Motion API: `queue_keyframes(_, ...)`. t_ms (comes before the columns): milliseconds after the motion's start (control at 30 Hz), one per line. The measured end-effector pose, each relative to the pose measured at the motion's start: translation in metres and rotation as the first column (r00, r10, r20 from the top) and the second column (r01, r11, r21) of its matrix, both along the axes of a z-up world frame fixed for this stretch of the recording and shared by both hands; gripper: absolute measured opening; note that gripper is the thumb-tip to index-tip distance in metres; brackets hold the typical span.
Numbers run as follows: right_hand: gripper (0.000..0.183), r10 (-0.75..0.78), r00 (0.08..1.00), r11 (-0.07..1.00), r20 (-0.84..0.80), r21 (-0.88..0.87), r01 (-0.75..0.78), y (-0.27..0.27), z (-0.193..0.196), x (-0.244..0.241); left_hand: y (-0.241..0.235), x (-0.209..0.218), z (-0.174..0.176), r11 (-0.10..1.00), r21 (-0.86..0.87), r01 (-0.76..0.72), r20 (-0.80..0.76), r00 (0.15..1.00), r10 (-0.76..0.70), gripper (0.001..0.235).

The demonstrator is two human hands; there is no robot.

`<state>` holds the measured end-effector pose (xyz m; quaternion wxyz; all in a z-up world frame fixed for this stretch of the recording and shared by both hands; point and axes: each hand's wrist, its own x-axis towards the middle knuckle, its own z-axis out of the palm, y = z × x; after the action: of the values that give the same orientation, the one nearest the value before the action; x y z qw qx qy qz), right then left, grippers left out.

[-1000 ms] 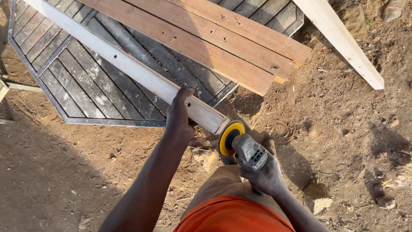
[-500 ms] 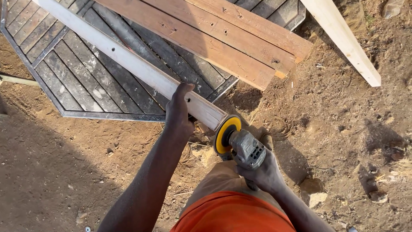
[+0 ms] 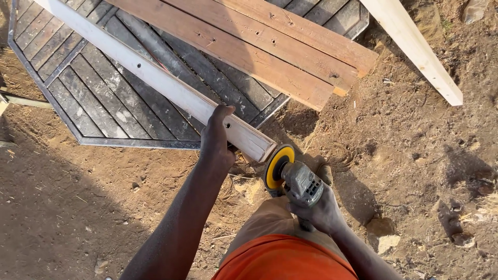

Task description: Sanding a wooden plank with an angle grinder and then carrying it away.

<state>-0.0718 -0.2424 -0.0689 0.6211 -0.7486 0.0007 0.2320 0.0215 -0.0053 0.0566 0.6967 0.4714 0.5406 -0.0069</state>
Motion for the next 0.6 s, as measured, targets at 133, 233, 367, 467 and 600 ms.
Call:
queue_keyframes(133,0.035,0.074,0.991,0.997,0.110,-0.015,-0.073,-0.001,-0.015,0.010,0.002,-0.001,-0.009,1.000,0.000,0.011,-0.003,1.000,-0.011,0.084)
queue_keyframes(233,0.046,0.109,0.992,0.983,0.058,-0.157,-0.099,-0.005,-0.027,-0.007,-0.001,0.003,0.014,0.998,0.014,0.059,-0.010,0.998,-0.059,0.082)
queue_keyframes(367,0.066,0.134,0.991,0.918,-0.024,-0.373,-0.134,-0.018,-0.051,-0.028,-0.005,0.010,0.023,0.999,-0.016,-0.049,-0.052,0.997,0.048,0.048)
queue_keyframes(467,0.109,0.046,0.995,0.955,-0.090,-0.287,-0.070,-0.017,-0.052,-0.026,-0.004,0.009,0.024,1.000,0.013,0.009,-0.102,0.995,-0.008,0.053)
queue_keyframes(600,0.093,0.082,0.986,0.966,0.143,-0.257,-0.043,-0.006,-0.028,-0.013,-0.006,0.006,0.021,1.000,-0.021,-0.016,-0.062,0.998,0.015,0.045)
